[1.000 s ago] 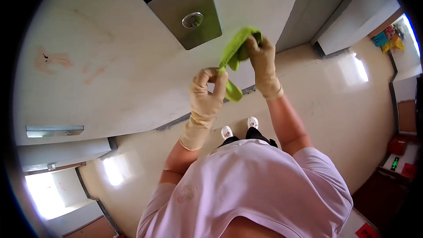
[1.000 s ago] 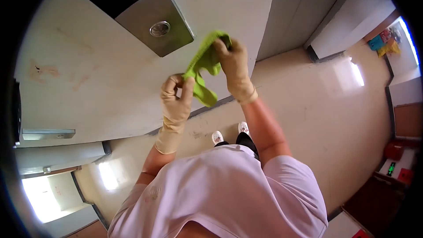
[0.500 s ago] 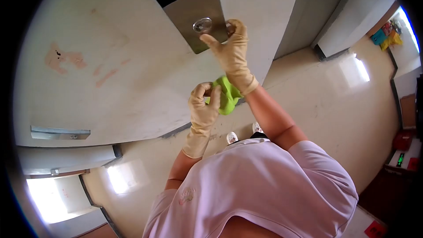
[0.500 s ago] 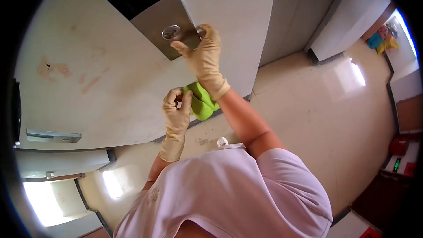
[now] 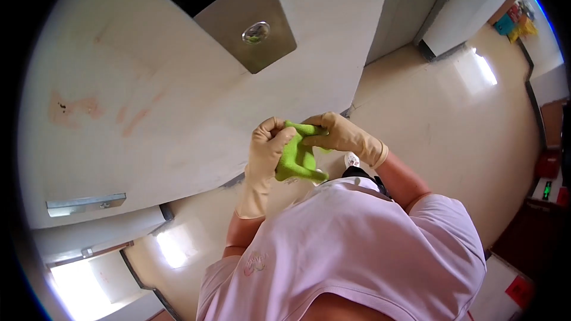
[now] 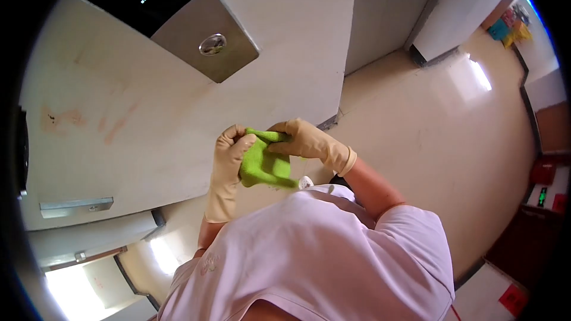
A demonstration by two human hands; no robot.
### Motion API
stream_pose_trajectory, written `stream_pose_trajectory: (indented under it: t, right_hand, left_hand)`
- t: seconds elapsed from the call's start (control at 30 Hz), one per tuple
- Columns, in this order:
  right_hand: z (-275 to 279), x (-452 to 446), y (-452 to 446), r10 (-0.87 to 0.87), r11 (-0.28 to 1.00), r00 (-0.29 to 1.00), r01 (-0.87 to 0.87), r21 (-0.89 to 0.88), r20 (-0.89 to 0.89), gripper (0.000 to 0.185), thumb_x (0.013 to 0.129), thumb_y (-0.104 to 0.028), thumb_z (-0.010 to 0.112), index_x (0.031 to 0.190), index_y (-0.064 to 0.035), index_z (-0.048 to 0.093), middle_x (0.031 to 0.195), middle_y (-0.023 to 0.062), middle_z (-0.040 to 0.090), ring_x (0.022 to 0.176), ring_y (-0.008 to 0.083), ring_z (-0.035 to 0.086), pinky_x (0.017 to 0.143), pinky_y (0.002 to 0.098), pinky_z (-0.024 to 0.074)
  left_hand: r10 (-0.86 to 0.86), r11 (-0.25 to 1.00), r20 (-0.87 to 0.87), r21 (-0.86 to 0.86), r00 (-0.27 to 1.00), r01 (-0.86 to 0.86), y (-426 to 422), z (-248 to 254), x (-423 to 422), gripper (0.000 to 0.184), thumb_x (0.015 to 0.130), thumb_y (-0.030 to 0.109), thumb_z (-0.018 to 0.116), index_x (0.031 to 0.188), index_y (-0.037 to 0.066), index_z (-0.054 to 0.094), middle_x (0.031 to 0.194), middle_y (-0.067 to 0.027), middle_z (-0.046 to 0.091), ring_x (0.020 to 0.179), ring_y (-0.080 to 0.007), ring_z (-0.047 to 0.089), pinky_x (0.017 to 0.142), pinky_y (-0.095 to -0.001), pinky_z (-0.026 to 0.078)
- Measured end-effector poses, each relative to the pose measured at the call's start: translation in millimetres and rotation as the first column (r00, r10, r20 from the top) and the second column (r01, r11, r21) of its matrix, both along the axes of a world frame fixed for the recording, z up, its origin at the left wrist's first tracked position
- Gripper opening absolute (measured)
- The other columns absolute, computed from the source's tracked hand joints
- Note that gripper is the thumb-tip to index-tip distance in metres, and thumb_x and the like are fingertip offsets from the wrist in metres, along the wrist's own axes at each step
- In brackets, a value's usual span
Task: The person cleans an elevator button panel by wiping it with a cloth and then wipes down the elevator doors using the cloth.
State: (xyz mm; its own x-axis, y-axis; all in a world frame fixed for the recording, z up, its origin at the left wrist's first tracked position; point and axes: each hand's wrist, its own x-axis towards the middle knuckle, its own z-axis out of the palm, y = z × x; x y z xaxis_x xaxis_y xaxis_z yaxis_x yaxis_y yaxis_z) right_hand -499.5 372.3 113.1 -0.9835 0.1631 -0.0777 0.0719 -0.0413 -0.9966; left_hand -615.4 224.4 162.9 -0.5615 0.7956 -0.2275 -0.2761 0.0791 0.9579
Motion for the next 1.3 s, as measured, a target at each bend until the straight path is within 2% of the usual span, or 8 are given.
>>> stream_pose_trajectory:
  t: [0.2,0.47,0.67,0.8,1.0,1.07,1.2,1.3]
  right_hand:
    - [-19.1,15.6,12.6,0.004,0.901,0.990,0.058,0.430,-0.143,0.026,0.077,-0.018,0.070,0.095,0.0004,0.064,0.080,0.0115,0.064,0.072,0.0172,0.059,0.069,0.0297,0.0475]
    - [-22.7,16.5,20.6,-0.319,0.932,0.943,0.294,0.212,0.093,0.023,0.078,-0.010,0.068,0.097,0.0009,0.063,0.076,0.0065,0.064,0.065,0.0125,0.055,0.062,0.0273,0.0465]
    - [33.4,-60.6,27.6,-0.752,0.647,0.580,0.740,-0.184,-0.312,0.031,0.071,-0.003,0.067,0.103,-0.0014,0.063,0.081,0.0078,0.062,0.074,0.0161,0.057,0.068,0.0291,0.0463]
    - [49.5,-114.8,18.6,-0.663,0.163,0.329,0.940,0.299,-0.673,0.086,0.058,-0.015,0.079,0.133,-0.0074,0.038,0.103,0.0121,0.051,0.092,0.0307,0.048,0.087,0.0393,0.0401]
    - [26.4,-120.2,32.8,-0.659,0.451,0.424,0.884,0.125,-0.621,0.083,0.058,-0.012,0.080,0.130,-0.0079,0.038,0.099,0.0096,0.050,0.089,0.0258,0.049,0.082,0.0361,0.0435]
    - [27.2,-113.5,39.8,-0.693,0.718,0.595,0.527,-0.455,-0.406,0.074,0.059,-0.008,0.077,0.125,-0.0083,0.043,0.092,0.0071,0.050,0.085,0.0236,0.050,0.079,0.0343,0.0438]
    - [32.9,-118.5,26.6,-0.663,0.420,0.464,0.880,0.221,-0.588,0.061,0.061,-0.011,0.077,0.113,-0.0060,0.046,0.093,0.0106,0.054,0.084,0.0291,0.055,0.075,0.0366,0.0465]
    - [45.1,-115.4,23.2,-0.632,0.300,0.442,0.897,0.325,-0.637,0.056,0.063,-0.011,0.075,0.111,-0.0051,0.046,0.096,0.0142,0.056,0.086,0.0337,0.057,0.074,0.0382,0.0470]
  left_hand:
    - [-0.072,0.997,0.093,0.022,0.993,0.070,-12.4,11.8,-5.0,0.006,0.082,0.002,0.060,0.077,0.004,0.059,0.068,0.0021,0.059,0.058,-0.0023,0.049,0.053,-0.0180,0.041]
    - [0.282,0.930,0.085,0.222,0.956,-0.294,-32.6,36.8,-17.2,0.007,0.083,0.001,0.060,0.081,0.007,0.058,0.078,-0.0008,0.062,0.067,-0.0065,0.057,0.062,-0.0199,0.049]
    - [0.459,0.833,-0.030,0.362,0.888,-0.419,-30.3,35.6,-19.5,0.004,0.085,0.006,0.061,0.083,0.006,0.057,0.080,-0.0015,0.062,0.070,-0.0081,0.056,0.066,-0.0222,0.047]
    - [0.483,0.813,-0.103,0.421,0.870,-0.401,-26.0,31.4,-17.3,0.006,0.086,0.006,0.062,0.082,0.004,0.057,0.078,-0.0008,0.061,0.069,-0.0056,0.054,0.065,-0.0203,0.045]
    - [0.480,0.834,-0.076,0.350,0.874,-0.427,-30.7,8.6,-26.8,0.004,0.086,0.005,0.061,0.085,0.003,0.059,0.079,-0.0005,0.062,0.068,-0.0039,0.054,0.064,-0.0196,0.044]
    - [0.461,0.842,-0.047,0.337,0.886,-0.420,-26.5,14.9,-21.2,0.004,0.086,0.005,0.061,0.085,0.003,0.059,0.078,-0.0001,0.062,0.067,-0.0032,0.053,0.062,-0.0189,0.043]
    - [0.458,0.852,-0.063,0.316,0.887,-0.418,-19.1,18.3,-17.0,0.003,0.087,0.004,0.059,0.084,0.003,0.058,0.077,0.0010,0.061,0.063,-0.0015,0.050,0.058,-0.0173,0.040]
    - [0.429,0.868,-0.102,0.321,0.898,-0.378,-20.0,10.0,-21.8,0.004,0.087,0.004,0.060,0.084,0.003,0.058,0.075,0.0017,0.060,0.062,-0.0010,0.048,0.057,-0.0174,0.039]
